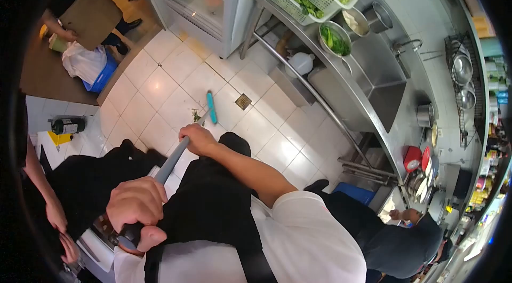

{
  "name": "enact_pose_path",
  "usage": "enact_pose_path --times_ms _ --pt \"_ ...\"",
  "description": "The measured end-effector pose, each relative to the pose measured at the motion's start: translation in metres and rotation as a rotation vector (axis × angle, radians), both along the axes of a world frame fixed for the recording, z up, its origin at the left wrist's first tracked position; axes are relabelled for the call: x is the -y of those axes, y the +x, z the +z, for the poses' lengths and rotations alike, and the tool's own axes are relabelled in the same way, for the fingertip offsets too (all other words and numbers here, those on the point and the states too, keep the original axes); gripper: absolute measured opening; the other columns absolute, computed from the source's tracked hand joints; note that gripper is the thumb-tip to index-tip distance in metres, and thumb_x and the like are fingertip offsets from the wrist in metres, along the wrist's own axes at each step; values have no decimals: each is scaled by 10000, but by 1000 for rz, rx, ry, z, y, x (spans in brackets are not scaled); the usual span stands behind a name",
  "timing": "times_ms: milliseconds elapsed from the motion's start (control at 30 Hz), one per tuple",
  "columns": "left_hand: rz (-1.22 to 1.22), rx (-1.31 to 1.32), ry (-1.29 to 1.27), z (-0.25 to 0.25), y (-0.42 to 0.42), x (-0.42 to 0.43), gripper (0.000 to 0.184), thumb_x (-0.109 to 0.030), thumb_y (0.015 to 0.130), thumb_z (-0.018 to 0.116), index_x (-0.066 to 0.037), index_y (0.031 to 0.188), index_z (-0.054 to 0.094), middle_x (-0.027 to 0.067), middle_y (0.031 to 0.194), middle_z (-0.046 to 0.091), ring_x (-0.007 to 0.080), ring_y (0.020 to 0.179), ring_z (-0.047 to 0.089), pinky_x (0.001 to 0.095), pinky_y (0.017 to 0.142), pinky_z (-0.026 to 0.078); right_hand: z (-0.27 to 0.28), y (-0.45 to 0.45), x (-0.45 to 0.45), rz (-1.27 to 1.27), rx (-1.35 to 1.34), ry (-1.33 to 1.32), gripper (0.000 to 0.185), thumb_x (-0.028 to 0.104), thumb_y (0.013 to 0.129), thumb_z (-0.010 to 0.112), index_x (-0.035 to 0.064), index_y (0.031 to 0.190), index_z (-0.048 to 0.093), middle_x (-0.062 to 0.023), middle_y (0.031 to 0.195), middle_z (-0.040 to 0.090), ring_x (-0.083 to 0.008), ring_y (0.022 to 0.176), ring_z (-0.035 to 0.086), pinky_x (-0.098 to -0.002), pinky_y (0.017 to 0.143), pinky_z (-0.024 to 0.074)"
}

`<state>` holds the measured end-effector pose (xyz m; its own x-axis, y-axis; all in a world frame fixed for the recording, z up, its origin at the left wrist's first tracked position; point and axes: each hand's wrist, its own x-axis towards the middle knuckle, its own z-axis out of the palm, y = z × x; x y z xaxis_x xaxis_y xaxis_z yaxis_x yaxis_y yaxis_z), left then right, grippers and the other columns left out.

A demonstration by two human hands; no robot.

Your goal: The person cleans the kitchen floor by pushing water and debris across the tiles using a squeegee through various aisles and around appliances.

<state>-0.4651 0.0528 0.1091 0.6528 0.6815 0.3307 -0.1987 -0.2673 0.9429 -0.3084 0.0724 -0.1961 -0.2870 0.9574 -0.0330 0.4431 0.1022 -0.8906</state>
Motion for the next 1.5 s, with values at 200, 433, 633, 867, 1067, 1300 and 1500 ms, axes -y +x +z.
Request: enact_pose_path --times_ms 200,433,633,867,1067,1300,1500 --pt "155 77 4 -44 38 -50 358 -233 815 784 -83 637 511 27 592 551 209 555 577 391 657 518 -7 99 -63 -121 229 -11 80 66 781 647 100 848 675 -135 902 672 -370 967 623 -463 817 518" --pt "267 -126 -140 -101 81 -122 183 -144 757 798 -35 766 651 156 951 675 368 1079 632 464 956 478 -42 190 -153 -184 311 -31 36 116 847 656 84 831 661 -126 838 638 -356 943 601 -433 829 490" --pt "582 -76 -503 -133 64 -108 221 -198 818 768 -13 874 660 197 1096 688 392 1208 601 469 1047 436 -73 184 -184 3 407 -41 65 132 850 680 74 824 667 -130 836 642 -357 948 600 -459 830 495" --pt "771 27 -1094 -238 25 -73 381 -155 894 694 21 1223 617 200 1371 568 319 1186 618 416 983 523 -144 178 -200 243 681 -47 186 251 857 722 70 814 710 -158 880 662 -371 970 596 -463 858 494" --pt "691 122 -1483 -334 49 -49 498 -128 926 676 -2 1385 528 143 1309 602 282 1143 653 358 957 533 -230 234 -200 324 914 -112 55 109 786 700 72 826 707 -189 957 649 -391 1032 568 -485 994 424" --pt "659 147 -1481 -304 125 -47 538 -187 963 664 -34 1448 488 148 1276 637 225 1123 655 320 963 507 -229 269 -218 460 678 -117 187 37 776 704 64 958 671 -160 1006 644 -365 1086 569 -500 1152 307" --pt "874 45 -1306 -234 98 -14 571 -134 924 696 29 1428 482 174 1224 667 238 1151 643 330 1023 472 -188 199 -196 485 535 -44 334 -32 679 681 106 984 674 -140 961 655 -352 1052 574 -485 1081 349"
